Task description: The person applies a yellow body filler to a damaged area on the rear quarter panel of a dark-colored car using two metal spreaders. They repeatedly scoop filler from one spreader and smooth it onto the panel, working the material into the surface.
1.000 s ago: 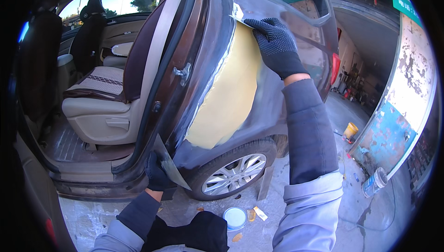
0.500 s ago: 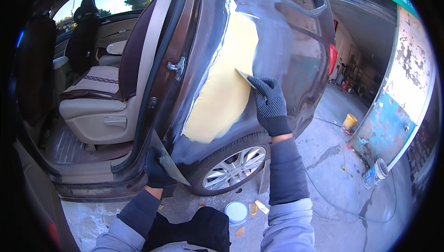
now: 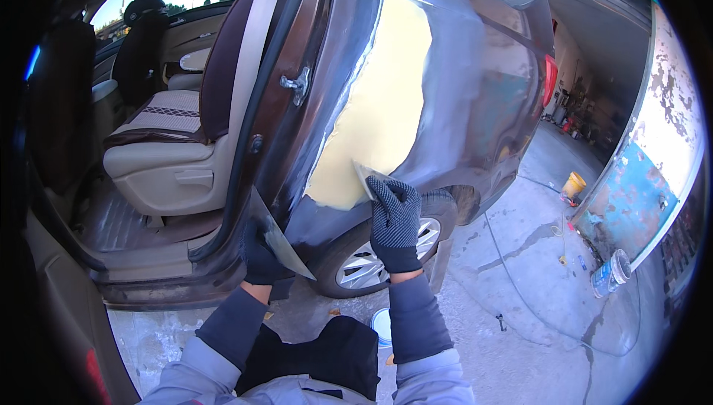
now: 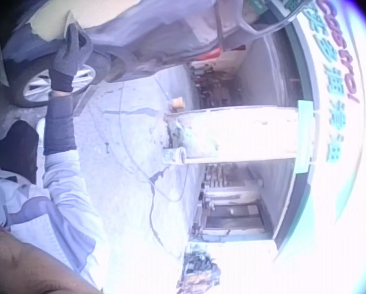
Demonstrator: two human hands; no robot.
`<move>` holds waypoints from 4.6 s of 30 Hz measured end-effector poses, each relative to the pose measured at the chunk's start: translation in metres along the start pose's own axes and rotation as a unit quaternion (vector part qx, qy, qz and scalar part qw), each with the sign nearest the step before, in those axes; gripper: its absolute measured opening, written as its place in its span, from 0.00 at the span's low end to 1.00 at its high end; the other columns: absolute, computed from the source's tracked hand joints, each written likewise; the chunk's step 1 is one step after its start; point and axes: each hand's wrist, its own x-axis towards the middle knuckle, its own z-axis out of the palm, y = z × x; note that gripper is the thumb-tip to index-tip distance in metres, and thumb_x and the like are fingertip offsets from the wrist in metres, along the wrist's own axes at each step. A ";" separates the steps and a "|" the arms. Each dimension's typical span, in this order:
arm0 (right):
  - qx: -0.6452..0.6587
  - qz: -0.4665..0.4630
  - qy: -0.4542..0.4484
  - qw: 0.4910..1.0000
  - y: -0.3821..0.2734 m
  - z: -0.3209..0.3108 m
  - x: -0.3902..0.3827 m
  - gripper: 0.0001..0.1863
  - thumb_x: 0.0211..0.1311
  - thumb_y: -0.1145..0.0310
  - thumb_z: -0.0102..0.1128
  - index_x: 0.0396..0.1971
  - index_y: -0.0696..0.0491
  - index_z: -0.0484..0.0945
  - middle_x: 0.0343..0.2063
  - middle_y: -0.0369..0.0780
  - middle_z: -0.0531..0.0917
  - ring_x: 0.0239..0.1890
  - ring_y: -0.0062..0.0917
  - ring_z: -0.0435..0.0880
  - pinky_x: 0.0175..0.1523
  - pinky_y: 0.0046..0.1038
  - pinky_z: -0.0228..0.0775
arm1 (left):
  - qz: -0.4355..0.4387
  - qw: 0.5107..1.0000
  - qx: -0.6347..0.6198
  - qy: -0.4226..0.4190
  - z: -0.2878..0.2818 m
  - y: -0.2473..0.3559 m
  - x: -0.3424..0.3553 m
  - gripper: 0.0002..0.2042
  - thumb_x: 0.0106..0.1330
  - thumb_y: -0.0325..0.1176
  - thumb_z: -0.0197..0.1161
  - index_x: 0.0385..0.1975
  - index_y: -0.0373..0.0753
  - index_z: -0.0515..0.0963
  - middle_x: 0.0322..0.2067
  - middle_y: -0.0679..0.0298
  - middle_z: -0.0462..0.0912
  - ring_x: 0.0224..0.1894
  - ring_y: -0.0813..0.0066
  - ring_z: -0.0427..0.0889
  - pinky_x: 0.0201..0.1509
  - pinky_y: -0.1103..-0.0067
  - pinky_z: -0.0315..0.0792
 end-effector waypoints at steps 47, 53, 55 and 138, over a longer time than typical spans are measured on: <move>0.068 0.112 -0.034 0.991 -0.118 -0.022 -0.085 0.08 0.72 0.73 0.58 0.40 0.63 0.81 0.32 0.52 0.82 0.32 0.46 0.85 0.38 0.39 0.76 | 0.428 0.707 0.552 0.116 0.125 0.056 -0.088 0.08 0.79 0.29 0.55 0.49 0.31 0.75 0.39 0.49 0.78 0.43 0.56 0.78 0.49 0.64 0.71; 0.230 0.241 0.107 0.937 -0.126 0.002 -0.082 0.13 0.75 0.74 0.58 0.52 0.66 0.82 0.40 0.51 0.88 0.40 0.39 0.88 0.49 0.34 0.78 | 0.409 0.746 0.526 0.013 0.123 0.044 -0.104 0.06 0.77 0.27 0.56 0.44 0.31 0.78 0.39 0.50 0.80 0.42 0.56 0.81 0.50 0.66 0.73; 0.165 0.239 0.114 0.950 -0.108 -0.006 -0.076 0.16 0.77 0.67 0.56 0.52 0.65 0.82 0.44 0.46 0.88 0.46 0.31 0.88 0.54 0.33 0.77 | 0.466 0.686 0.556 -0.049 0.115 0.041 -0.105 0.06 0.77 0.27 0.57 0.44 0.32 0.78 0.39 0.50 0.81 0.43 0.55 0.82 0.51 0.67 0.74; -0.151 -0.242 0.023 0.958 -0.010 -0.044 0.202 0.24 0.64 0.75 0.63 0.59 0.40 0.85 0.52 0.48 0.82 0.54 0.47 0.80 0.60 0.44 0.74 | 0.256 0.876 0.409 0.026 0.030 0.006 -0.022 0.19 0.84 0.37 0.46 0.30 0.37 0.77 0.29 0.60 0.79 0.31 0.69 0.75 0.40 0.69 0.70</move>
